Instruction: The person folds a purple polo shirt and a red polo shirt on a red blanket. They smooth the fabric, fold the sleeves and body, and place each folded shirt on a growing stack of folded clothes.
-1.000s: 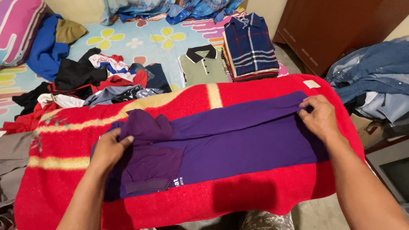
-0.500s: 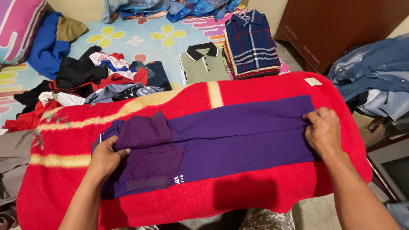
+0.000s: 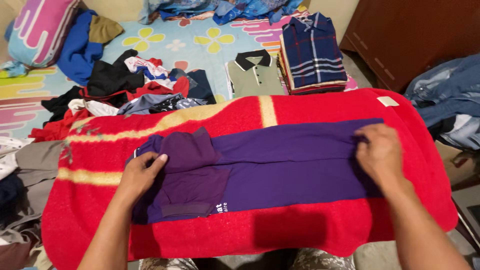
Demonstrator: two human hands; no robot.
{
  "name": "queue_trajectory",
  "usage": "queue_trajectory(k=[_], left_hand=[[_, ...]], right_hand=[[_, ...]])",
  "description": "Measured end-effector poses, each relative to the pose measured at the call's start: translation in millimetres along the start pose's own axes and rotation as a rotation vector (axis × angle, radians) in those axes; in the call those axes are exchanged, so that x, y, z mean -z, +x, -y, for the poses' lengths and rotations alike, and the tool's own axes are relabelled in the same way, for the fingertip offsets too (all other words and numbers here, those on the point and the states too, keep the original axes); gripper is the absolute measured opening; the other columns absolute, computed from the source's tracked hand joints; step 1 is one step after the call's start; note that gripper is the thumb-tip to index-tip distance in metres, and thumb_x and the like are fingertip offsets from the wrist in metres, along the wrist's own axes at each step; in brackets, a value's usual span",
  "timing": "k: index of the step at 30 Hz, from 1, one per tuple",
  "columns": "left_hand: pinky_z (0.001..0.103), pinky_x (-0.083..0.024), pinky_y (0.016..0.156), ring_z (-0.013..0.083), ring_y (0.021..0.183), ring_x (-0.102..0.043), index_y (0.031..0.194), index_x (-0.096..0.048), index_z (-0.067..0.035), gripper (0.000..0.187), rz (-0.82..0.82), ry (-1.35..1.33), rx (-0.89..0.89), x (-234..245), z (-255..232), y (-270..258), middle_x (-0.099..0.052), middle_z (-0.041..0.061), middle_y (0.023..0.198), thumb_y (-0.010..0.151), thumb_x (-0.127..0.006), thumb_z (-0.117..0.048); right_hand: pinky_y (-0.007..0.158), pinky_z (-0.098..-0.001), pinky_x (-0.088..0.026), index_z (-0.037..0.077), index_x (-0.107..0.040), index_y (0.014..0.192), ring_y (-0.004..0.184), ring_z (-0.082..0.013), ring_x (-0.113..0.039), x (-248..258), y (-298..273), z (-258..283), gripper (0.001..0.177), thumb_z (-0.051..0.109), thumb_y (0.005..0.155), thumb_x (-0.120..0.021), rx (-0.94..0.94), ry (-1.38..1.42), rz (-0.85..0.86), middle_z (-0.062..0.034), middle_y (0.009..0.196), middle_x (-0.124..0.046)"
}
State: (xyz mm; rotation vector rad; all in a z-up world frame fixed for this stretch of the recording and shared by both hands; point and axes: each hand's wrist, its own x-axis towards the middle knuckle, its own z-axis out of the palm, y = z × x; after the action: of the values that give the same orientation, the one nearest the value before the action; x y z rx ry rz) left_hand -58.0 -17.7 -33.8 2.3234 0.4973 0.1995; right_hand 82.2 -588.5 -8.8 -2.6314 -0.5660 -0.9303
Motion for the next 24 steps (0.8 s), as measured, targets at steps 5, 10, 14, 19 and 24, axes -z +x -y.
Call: queue_trajectory(k=[5, 10, 14, 19, 24], left_hand=[[0.036, -0.054, 0.083, 0.0249, 0.092, -0.071, 0.106, -0.072, -0.001, 0.036, -0.049, -0.07, -0.247, -11, 0, -2, -0.075, 0.015, 0.1, 0.081, -0.078, -0.026], [0.046, -0.049, 0.094, 0.0396, 0.111, -0.063, 0.109, -0.073, 0.004, 0.035, -0.018, 0.107, -0.514, -7, 9, -28, -0.07, 0.021, 0.118, 0.082, -0.078, -0.019], [0.04, -0.053, 0.095, 0.0317, 0.11, -0.071, 0.112, -0.073, -0.002, 0.024, -0.013, -0.115, -0.416, 6, 17, -34, -0.075, 0.015, 0.117, 0.091, -0.069, -0.013], [0.041, -0.056, 0.082, 0.0343, 0.095, -0.073, 0.112, -0.07, -0.004, 0.025, -0.486, 0.046, -0.38, 24, 19, 15, -0.075, 0.019, 0.103, 0.088, -0.067, -0.005], [0.042, -0.055, 0.075, 0.0346, 0.08, -0.074, 0.118, -0.067, -0.006, 0.023, -0.23, -0.092, -0.041, 5, 14, 68, -0.073, 0.022, 0.087, 0.097, -0.062, -0.013]], right_hand=[[0.091, -0.0422, -0.057, 0.005, -0.075, 0.107, 0.1, -0.0339, -0.073, -59, 31, 117, 0.022, 0.01, 0.087, -0.069, -0.064, 0.56, 0.236, -0.0176, 0.107, -0.074], [0.092, -0.037, -0.058, 0.0, -0.053, 0.136, 0.11, -0.027, -0.073, -108, 50, 242, 0.055, 0.018, 0.088, -0.072, -0.169, 0.954, 0.681, -0.0198, 0.126, -0.068], [0.097, -0.0356, -0.053, -0.003, -0.042, 0.145, 0.118, -0.0277, -0.065, -141, 72, 299, 0.075, 0.01, 0.081, -0.08, -0.383, 1.057, 0.757, -0.0241, 0.135, -0.059], [0.096, -0.0326, -0.054, -0.003, -0.055, 0.134, 0.115, -0.0252, -0.067, -151, 80, 317, 0.066, -0.01, 0.071, -0.069, -0.484, 1.376, 0.743, -0.0187, 0.128, -0.068], [0.088, -0.0333, -0.055, 0.004, -0.064, 0.095, 0.093, -0.0231, -0.069, -105, 52, 297, 0.03, -0.01, 0.07, -0.071, 0.069, 1.055, 0.525, -0.009, 0.093, -0.07]])
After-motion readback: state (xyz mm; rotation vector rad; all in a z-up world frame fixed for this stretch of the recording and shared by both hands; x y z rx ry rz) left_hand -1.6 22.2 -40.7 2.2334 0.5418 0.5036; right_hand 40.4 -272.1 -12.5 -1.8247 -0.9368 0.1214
